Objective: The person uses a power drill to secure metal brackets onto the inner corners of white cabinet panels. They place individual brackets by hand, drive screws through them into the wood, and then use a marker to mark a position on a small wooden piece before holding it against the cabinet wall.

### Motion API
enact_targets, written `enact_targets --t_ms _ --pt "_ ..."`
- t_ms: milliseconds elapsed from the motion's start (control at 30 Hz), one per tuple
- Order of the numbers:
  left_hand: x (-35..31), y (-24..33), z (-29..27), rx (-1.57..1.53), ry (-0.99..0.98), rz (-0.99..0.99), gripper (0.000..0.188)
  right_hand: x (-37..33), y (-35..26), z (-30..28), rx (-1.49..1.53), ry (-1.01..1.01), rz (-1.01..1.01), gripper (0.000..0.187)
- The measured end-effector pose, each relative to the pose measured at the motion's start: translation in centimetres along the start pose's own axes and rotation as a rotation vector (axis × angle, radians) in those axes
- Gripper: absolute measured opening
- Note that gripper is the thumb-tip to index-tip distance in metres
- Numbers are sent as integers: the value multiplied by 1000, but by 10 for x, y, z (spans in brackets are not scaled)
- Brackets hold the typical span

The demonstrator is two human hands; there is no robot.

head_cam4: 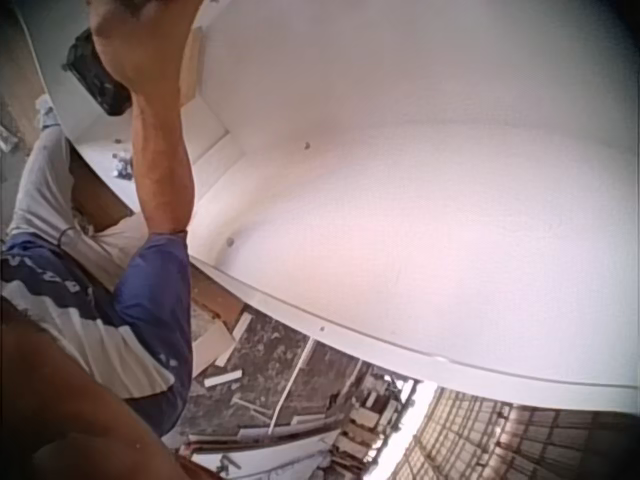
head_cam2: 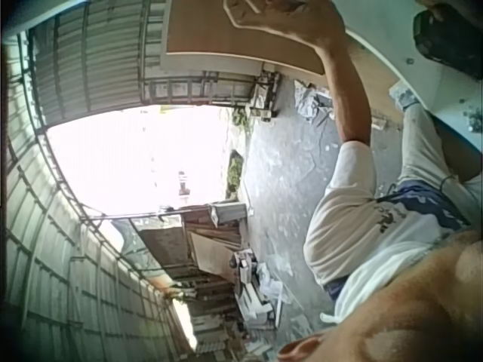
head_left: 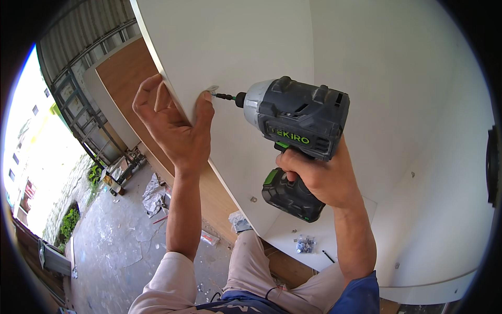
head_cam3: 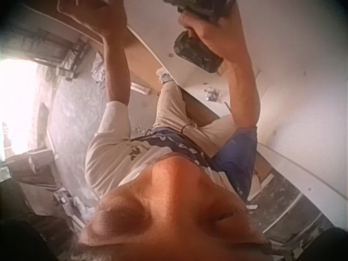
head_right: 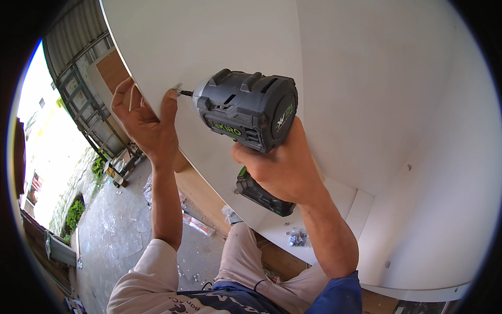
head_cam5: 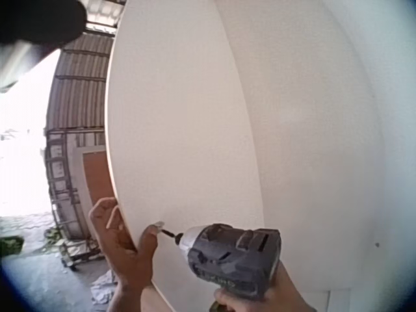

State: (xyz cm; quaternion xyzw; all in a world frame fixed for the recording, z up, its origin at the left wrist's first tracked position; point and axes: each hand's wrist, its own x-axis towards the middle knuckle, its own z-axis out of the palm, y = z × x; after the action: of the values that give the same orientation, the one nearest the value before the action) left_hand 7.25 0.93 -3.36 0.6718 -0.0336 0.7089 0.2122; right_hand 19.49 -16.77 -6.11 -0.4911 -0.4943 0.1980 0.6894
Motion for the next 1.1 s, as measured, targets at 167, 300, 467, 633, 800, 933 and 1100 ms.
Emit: enact_targets --t_ms 167,300,467,633,800,933,1100 --pt "1 1 -1 -4 -7 1 66 0 0 1 -7 -1 -22 17" --pt "0 1 0 0 2 -5 66 -1 1 2 21 9 -4 17" --pt "0 -1 0 -8 -6 5 66 -2 3 1 22 12 -1 18" --pt "0 0 0 -4 6 -7 66 -1 5 2 40 8 -1 18" --pt "1 2 1 -1 11 -9 66 0 6 2 48 13 -22 17" --pt "1 1 0 3 3 -4 65 -1 5 3 59 30 -13 16" --pt "0 3 0 2 4 -38 65 0 4 2 46 14 -8 15"
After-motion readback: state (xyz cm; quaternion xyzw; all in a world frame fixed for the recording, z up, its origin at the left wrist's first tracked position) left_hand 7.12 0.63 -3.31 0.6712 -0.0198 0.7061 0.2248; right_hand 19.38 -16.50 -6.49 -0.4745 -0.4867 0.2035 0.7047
